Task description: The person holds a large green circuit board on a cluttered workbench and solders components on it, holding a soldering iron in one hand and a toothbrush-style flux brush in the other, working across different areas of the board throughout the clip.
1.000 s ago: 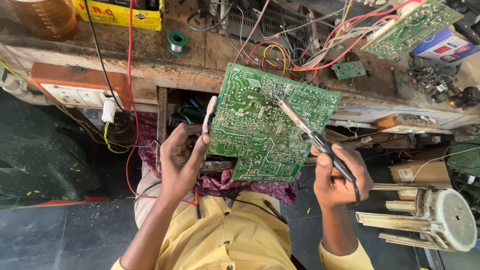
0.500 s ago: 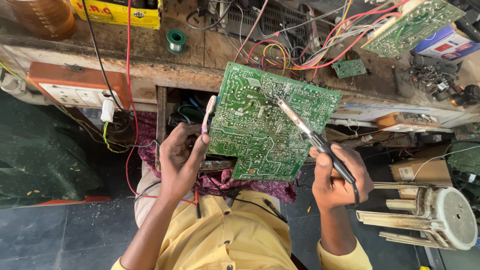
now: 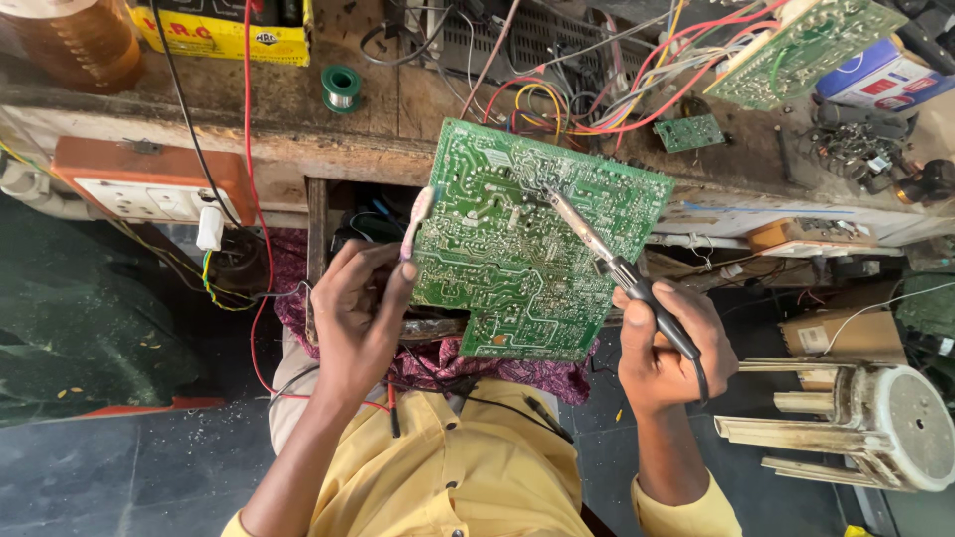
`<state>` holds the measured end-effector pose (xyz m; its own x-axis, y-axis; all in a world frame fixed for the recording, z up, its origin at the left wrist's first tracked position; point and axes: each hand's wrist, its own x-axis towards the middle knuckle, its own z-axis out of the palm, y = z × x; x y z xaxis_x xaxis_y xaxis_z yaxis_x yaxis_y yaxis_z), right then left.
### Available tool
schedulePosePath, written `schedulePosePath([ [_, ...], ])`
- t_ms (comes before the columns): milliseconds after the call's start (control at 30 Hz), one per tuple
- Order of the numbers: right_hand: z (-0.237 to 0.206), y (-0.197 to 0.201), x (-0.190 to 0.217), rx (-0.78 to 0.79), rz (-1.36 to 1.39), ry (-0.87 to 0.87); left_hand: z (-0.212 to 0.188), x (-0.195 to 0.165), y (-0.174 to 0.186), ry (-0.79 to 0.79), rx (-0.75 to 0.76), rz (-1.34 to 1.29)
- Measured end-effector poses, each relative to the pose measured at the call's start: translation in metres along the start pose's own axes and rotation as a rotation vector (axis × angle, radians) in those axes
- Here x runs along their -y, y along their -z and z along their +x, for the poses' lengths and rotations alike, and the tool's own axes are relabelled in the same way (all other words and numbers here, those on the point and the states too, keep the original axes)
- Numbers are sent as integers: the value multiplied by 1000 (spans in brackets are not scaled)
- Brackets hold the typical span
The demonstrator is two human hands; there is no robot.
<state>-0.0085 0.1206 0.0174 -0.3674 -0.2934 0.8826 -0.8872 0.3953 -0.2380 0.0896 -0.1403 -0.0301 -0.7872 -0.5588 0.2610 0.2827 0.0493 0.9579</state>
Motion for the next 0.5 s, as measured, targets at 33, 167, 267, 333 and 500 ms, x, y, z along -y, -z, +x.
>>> schedulePosePath([
  [33,0,1,-1,-1,3,-13,2,-7,-1,-74,-5,99],
  [167,-1,8,-5,-7,31,-8,21,-32,-11,-251,-5,297],
  [267,-3,14,-8,-36,31,-23,35,-47,-20,-280,28,282],
  [333,-4,16,-11,-53,78,-60,41,-54,-27,-305,36,263],
  [500,-10,11,-19,-193,328,-285,45,-54,-39,-310,35,214],
])
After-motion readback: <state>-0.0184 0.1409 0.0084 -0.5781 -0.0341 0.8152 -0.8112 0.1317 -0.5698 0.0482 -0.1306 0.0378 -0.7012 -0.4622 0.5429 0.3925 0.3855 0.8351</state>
